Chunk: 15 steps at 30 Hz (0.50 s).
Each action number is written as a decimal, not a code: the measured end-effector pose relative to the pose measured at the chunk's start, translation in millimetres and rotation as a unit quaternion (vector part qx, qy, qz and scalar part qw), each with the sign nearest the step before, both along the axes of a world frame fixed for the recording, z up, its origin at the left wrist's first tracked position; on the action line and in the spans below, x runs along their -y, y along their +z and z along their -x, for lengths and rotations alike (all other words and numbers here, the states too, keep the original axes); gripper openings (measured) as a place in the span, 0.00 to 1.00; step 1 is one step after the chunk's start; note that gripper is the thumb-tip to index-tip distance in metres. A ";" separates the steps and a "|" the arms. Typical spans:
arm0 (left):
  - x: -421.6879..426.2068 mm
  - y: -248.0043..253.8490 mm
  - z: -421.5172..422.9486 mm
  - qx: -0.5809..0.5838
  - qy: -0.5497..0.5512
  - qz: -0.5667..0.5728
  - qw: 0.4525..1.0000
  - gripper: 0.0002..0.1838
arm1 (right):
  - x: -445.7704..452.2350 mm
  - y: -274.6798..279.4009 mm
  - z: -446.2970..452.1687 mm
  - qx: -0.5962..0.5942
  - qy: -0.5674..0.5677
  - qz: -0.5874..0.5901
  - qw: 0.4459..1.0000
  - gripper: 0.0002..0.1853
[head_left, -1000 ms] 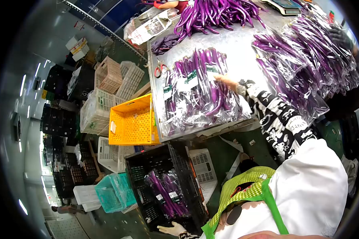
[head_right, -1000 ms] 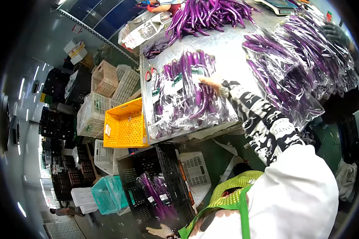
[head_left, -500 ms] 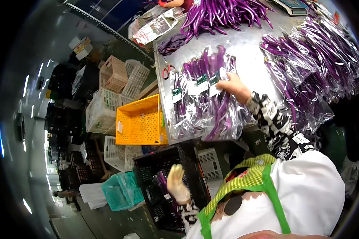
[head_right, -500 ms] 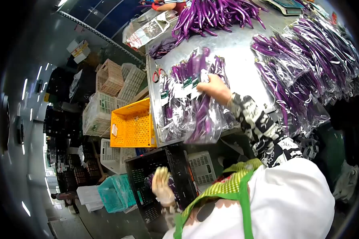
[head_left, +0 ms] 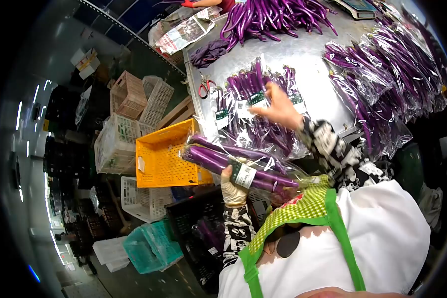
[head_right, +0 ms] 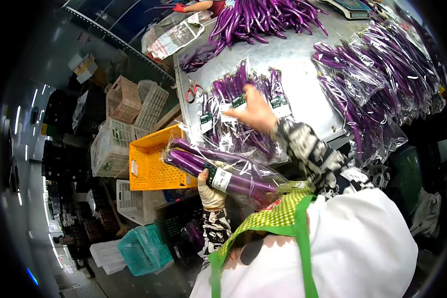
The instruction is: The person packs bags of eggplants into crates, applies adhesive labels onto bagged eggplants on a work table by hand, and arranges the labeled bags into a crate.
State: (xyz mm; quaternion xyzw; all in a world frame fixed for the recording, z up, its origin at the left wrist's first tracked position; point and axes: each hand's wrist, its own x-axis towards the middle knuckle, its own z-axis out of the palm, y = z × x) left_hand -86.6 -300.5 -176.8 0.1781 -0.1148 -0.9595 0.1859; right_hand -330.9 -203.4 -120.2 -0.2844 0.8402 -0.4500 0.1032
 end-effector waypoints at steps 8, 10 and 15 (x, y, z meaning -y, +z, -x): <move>22.9 -20.7 0.5 0.080 0.096 0.061 0.990 0.31 | 29.8 -70.0 74.9 0.113 -0.059 -0.278 0.952 0.61; 24.8 -12.9 5.3 0.066 0.113 0.080 0.988 0.35 | 23.6 -74.5 81.0 0.132 -0.058 -0.251 0.957 0.57; 20.1 10.5 28.8 0.006 0.126 0.084 0.988 0.38 | 19.6 -74.2 94.1 0.108 -0.048 -0.257 0.959 0.46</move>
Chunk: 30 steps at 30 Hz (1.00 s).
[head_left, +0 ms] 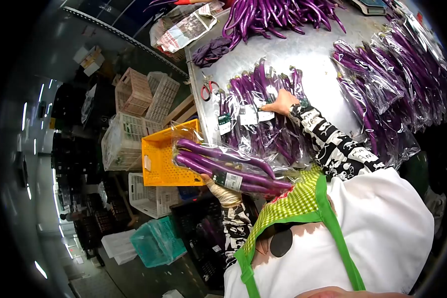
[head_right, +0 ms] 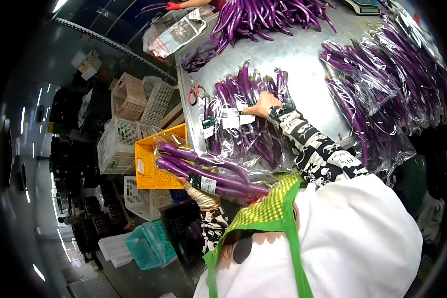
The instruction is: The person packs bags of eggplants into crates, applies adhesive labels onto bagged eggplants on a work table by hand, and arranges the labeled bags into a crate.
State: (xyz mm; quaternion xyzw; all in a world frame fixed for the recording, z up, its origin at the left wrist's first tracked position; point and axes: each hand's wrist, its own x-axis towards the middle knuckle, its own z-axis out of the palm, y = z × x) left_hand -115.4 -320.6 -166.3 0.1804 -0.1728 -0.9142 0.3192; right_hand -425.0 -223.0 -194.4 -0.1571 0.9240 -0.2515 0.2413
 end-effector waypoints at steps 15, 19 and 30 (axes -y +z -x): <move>-3.3 16.9 33.6 0.030 -0.024 0.100 0.994 0.38 | -14.1 96.9 -67.3 0.239 0.208 0.369 0.874 0.20; -13.2 24.0 35.5 0.046 -0.029 0.095 0.994 0.37 | -7.9 95.9 -90.9 0.121 0.290 0.368 0.875 0.25; -17.4 6.5 40.5 0.079 0.081 -0.020 0.993 0.26 | -123.2 -25.8 19.3 0.065 -0.020 0.088 0.994 0.38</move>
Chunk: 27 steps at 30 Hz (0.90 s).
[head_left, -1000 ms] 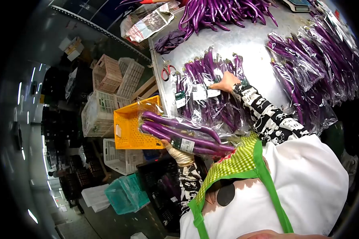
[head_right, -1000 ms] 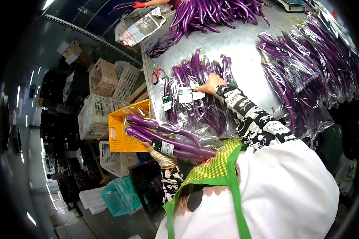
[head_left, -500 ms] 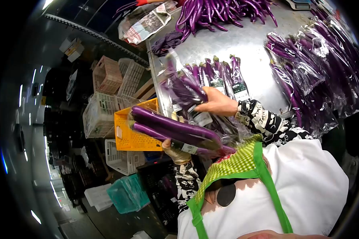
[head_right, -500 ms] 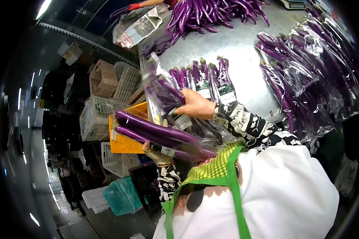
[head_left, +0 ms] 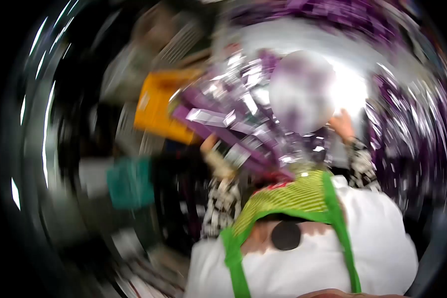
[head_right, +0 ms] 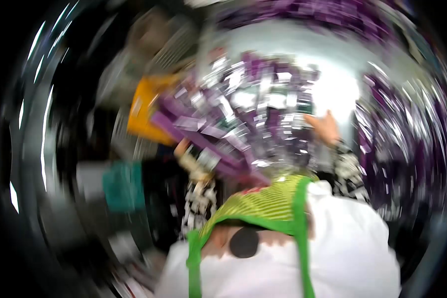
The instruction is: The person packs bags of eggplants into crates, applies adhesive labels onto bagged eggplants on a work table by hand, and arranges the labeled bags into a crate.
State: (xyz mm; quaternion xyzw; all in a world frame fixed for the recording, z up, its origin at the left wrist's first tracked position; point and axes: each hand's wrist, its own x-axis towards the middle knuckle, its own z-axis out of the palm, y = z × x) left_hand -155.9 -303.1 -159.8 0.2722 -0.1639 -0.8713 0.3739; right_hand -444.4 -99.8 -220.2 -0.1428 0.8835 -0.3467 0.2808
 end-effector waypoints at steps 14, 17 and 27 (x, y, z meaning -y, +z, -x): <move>-12.0 7.1 -104.4 -0.027 0.406 -0.082 0.910 0.16 | -7.9 38.6 55.7 0.061 -0.005 0.152 0.987 0.19; -4.3 -71.3 -188.3 0.000 0.521 -0.116 0.845 0.16 | -11.7 58.3 57.7 0.008 0.013 0.213 0.977 0.17; 2.4 -245.1 -370.9 -0.048 0.734 -0.186 0.651 0.29 | 100.4 150.5 -87.0 -0.041 0.325 0.168 0.930 0.24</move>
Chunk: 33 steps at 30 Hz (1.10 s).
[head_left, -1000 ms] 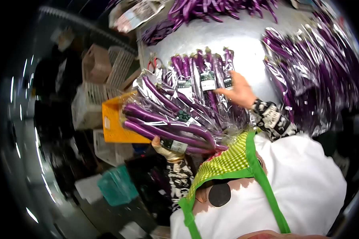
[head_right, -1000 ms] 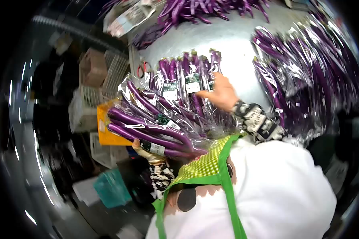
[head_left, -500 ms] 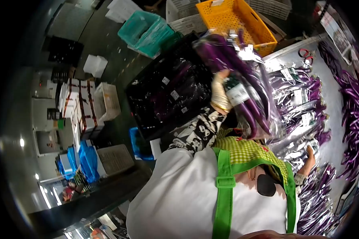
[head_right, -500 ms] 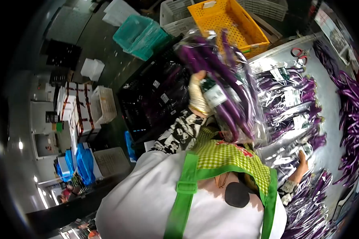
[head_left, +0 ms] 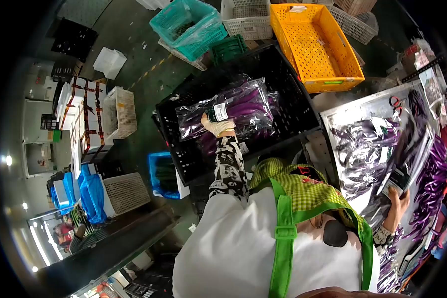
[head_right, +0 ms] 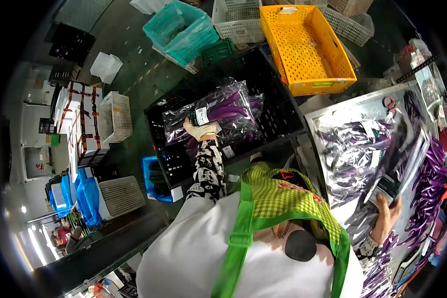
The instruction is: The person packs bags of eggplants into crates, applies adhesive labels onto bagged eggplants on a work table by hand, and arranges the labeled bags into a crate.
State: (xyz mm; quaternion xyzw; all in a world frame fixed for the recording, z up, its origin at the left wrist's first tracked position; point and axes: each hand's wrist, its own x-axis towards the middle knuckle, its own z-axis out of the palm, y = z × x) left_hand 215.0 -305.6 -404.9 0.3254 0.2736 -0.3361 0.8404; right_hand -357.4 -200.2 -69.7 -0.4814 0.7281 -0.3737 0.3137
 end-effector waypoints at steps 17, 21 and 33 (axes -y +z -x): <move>-103.9 15.3 45.6 -0.163 -0.118 -0.129 0.971 0.24 | 212.5 -107.1 -314.2 -0.167 0.611 -0.035 0.773 0.27; -112.7 24.1 43.6 -0.208 -0.094 -0.172 0.958 0.21 | 233.6 -166.9 -411.9 -0.154 0.737 -0.110 0.649 0.28; -112.1 60.4 41.9 -0.235 -0.403 -0.115 0.877 0.16 | 160.9 -306.2 -472.2 -0.340 0.675 -0.039 0.654 0.40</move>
